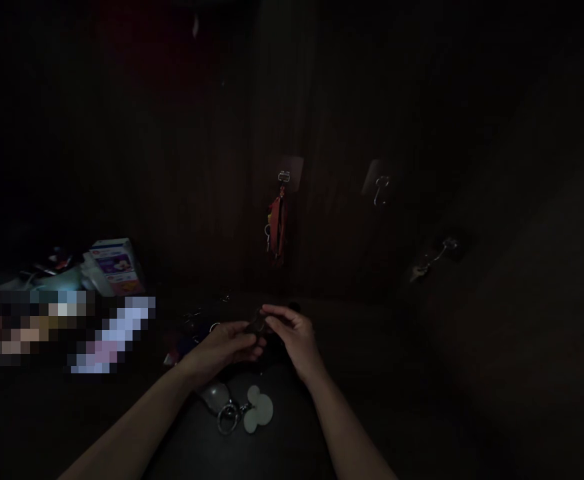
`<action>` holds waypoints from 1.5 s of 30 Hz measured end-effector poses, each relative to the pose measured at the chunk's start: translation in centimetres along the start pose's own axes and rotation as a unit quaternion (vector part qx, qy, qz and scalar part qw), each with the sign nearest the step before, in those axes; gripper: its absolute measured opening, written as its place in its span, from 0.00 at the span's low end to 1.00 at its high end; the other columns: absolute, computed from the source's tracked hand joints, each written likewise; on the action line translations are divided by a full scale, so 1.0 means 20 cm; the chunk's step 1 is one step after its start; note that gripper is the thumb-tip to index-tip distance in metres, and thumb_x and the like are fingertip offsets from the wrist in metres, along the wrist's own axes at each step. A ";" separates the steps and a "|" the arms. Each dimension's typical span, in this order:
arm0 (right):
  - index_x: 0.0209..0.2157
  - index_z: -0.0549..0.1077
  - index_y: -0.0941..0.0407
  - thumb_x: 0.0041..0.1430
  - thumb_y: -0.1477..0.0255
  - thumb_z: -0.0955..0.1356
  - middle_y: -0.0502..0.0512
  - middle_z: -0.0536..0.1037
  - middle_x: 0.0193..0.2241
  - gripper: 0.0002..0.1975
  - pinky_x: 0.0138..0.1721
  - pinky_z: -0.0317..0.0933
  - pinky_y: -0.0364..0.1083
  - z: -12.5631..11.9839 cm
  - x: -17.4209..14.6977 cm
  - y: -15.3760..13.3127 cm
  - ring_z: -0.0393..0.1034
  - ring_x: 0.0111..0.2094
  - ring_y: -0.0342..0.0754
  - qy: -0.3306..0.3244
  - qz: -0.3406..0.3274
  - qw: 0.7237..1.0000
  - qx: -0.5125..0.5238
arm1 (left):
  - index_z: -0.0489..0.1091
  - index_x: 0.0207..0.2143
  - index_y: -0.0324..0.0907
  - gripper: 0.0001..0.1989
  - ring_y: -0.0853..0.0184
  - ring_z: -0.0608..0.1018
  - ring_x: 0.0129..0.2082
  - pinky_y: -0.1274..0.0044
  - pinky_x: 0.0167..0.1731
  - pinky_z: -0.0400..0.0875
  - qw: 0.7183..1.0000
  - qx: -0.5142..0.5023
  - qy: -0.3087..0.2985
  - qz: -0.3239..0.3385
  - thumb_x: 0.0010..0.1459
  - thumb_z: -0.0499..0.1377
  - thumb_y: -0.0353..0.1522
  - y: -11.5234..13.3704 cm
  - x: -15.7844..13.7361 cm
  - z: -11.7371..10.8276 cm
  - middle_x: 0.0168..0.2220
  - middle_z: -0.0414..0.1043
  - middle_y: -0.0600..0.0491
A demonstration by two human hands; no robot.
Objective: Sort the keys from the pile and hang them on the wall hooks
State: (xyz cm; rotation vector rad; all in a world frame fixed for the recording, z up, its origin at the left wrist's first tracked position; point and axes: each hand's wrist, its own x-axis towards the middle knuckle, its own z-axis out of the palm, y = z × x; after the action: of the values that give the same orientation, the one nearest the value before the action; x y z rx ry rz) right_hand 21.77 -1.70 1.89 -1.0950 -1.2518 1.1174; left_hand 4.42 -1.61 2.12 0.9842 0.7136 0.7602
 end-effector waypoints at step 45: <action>0.37 0.74 0.53 0.52 0.61 0.67 0.54 0.77 0.35 0.13 0.41 0.63 0.49 -0.30 0.03 -0.05 0.71 0.38 0.50 0.225 -0.167 0.948 -0.152 | 0.72 0.37 0.38 0.16 0.69 0.75 0.29 0.77 0.31 0.68 0.978 0.137 0.126 0.089 0.50 0.57 0.40 -0.04 0.06 -0.04 0.30 0.74 0.50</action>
State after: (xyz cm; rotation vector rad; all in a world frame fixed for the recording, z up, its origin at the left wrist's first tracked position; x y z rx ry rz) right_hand 27.71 -1.26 2.87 -1.2249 -1.2007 0.3914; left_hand 4.61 -0.46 0.75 1.2263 0.9784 0.9719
